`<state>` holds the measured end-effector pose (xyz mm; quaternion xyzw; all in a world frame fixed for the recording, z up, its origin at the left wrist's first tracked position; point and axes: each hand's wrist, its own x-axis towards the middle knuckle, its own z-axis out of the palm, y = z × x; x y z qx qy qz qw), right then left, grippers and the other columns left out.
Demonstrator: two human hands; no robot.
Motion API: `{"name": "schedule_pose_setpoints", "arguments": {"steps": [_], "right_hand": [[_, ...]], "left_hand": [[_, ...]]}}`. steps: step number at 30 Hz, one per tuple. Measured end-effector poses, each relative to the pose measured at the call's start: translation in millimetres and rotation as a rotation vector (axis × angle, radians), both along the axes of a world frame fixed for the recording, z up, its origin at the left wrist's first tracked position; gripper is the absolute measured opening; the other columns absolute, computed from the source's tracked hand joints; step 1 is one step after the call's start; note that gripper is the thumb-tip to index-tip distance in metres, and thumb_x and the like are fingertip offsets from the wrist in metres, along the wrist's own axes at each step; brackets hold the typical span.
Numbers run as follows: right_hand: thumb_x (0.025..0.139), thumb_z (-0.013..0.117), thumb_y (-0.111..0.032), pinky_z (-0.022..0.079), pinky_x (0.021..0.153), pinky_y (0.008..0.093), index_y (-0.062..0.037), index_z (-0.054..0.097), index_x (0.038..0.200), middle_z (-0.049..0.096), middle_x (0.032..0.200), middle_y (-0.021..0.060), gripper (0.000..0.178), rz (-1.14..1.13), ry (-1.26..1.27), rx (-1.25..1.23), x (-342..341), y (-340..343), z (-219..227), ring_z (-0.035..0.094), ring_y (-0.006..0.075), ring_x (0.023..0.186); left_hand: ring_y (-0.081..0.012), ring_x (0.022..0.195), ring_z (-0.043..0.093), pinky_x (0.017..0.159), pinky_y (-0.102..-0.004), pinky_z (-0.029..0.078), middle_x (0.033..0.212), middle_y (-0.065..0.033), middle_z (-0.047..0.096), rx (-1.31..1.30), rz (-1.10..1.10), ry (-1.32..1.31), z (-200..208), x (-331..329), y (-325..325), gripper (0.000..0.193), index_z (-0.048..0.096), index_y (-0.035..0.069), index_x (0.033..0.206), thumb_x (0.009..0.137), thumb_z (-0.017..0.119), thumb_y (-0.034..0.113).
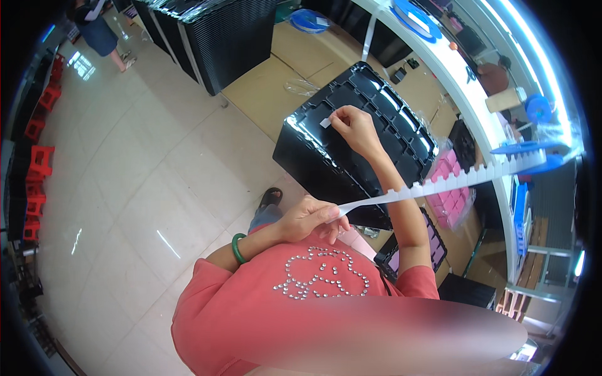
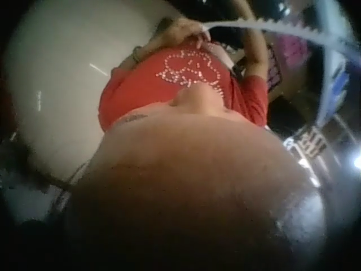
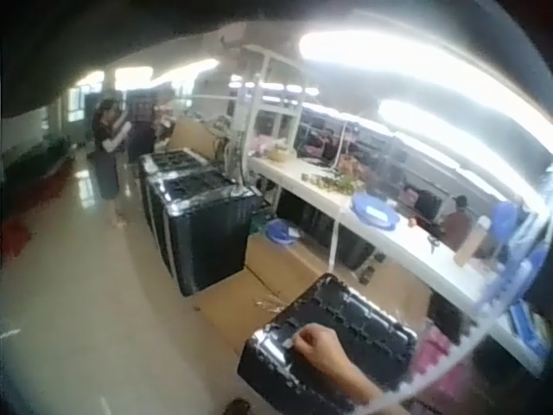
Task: The person assembles foam pads and black enclosures into plastic trays by hand, then secures the components in place with tape strips from a tape reel.
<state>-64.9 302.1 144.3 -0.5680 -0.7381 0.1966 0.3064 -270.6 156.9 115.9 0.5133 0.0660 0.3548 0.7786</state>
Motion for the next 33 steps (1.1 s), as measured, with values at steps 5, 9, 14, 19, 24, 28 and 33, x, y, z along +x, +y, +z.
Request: {"name": "schedule_pose_setpoints", "arguments": {"steps": [5, 9, 14, 19, 24, 28, 33], "right_hand": [[0.083, 0.069, -0.016, 0.051, 0.065, 0.0314, 0.0007, 0.07, 0.092, 0.067, 0.078, 0.0119, 0.019, 0.078, -0.319, 0.195, -15.3, 22.2, -11.9, 0.063, 0.02, 0.067], [0.081, 0.069, -0.014, 0.051, 0.066, 0.0332, -0.0003, 0.07, 0.09, 0.065, 0.079, 0.0118, 0.016, 0.105, -0.309, 0.061, -24.1, 28.4, 1.4, 0.063, 0.0224, 0.068], [0.078, 0.068, -0.009, 0.051, 0.071, 0.0367, -0.0008, 0.066, 0.082, 0.062, 0.079, 0.0111, 0.009, 0.283, -0.428, 0.161, -28.3, 36.1, 5.0, 0.061, 0.0276, 0.078], [0.079, 0.067, -0.008, 0.05, 0.075, 0.0391, -0.0008, 0.059, 0.08, 0.054, 0.082, 0.0099, 0.01, 0.464, -0.75, 0.354, -34.4, 30.2, 1.6, 0.056, 0.0293, 0.086], [0.08, 0.066, -0.005, 0.05, 0.074, 0.0384, -0.0007, 0.063, 0.081, 0.057, 0.081, 0.0105, 0.006, 0.364, -0.446, 0.277, -27.2, 31.0, 7.4, 0.057, 0.0293, 0.083], [0.08, 0.067, -0.004, 0.05, 0.072, 0.0382, -0.0005, 0.064, 0.08, 0.059, 0.08, 0.0107, 0.005, 0.312, -0.438, 0.313, -29.7, 26.1, 0.9, 0.058, 0.0294, 0.082], [0.08, 0.066, -0.004, 0.05, 0.072, 0.0381, -0.0002, 0.064, 0.08, 0.06, 0.08, 0.011, 0.005, 0.361, -0.404, 0.226, -23.4, 25.6, 7.0, 0.059, 0.0288, 0.081]], "left_hand": [[-0.0054, 0.054, 0.055, 0.053, -0.0205, 0.042, 0.066, -0.007, 0.068, -0.005, -0.061, -0.035, -9.9, -5.9, 18.8, 0.044, 0.071, -0.004, 0.097, 0.106, 0.042, 0.027], [-0.0051, 0.053, 0.054, 0.052, -0.0198, 0.042, 0.066, -0.0065, 0.068, -0.002, -0.049, -0.034, -14.3, -9.6, 33.5, 0.043, 0.071, -0.004, 0.096, 0.106, 0.042, 0.026], [-0.0043, 0.053, 0.053, 0.051, -0.0196, 0.042, 0.065, -0.0051, 0.068, 0.022, -0.1, 0.022, -9.6, -9.7, 46.9, 0.042, 0.071, -0.003, 0.093, 0.106, 0.043, 0.026], [-0.0037, 0.052, 0.053, 0.05, -0.0197, 0.042, 0.066, -0.0048, 0.069, 0.068, -0.098, 0.02, -11.5, -6.5, 55.3, 0.042, 0.071, -0.003, 0.093, 0.106, 0.044, 0.026], [-0.0039, 0.052, 0.053, 0.05, -0.0196, 0.042, 0.065, -0.0044, 0.068, 0.061, -0.093, 0.036, -13.2, -6.9, 53.7, 0.042, 0.071, -0.003, 0.092, 0.105, 0.044, 0.026], [-0.004, 0.052, 0.053, 0.05, -0.0194, 0.042, 0.065, -0.0043, 0.068, 0.063, -0.099, 0.07, -13.1, -3.7, 46.4, 0.042, 0.071, -0.002, 0.092, 0.106, 0.044, 0.027], [-0.004, 0.052, 0.053, 0.05, -0.0194, 0.042, 0.065, -0.0047, 0.068, 0.081, -0.081, 0.077, -12.4, 2.3, 30.8, 0.042, 0.071, -0.002, 0.093, 0.106, 0.043, 0.027]]}}
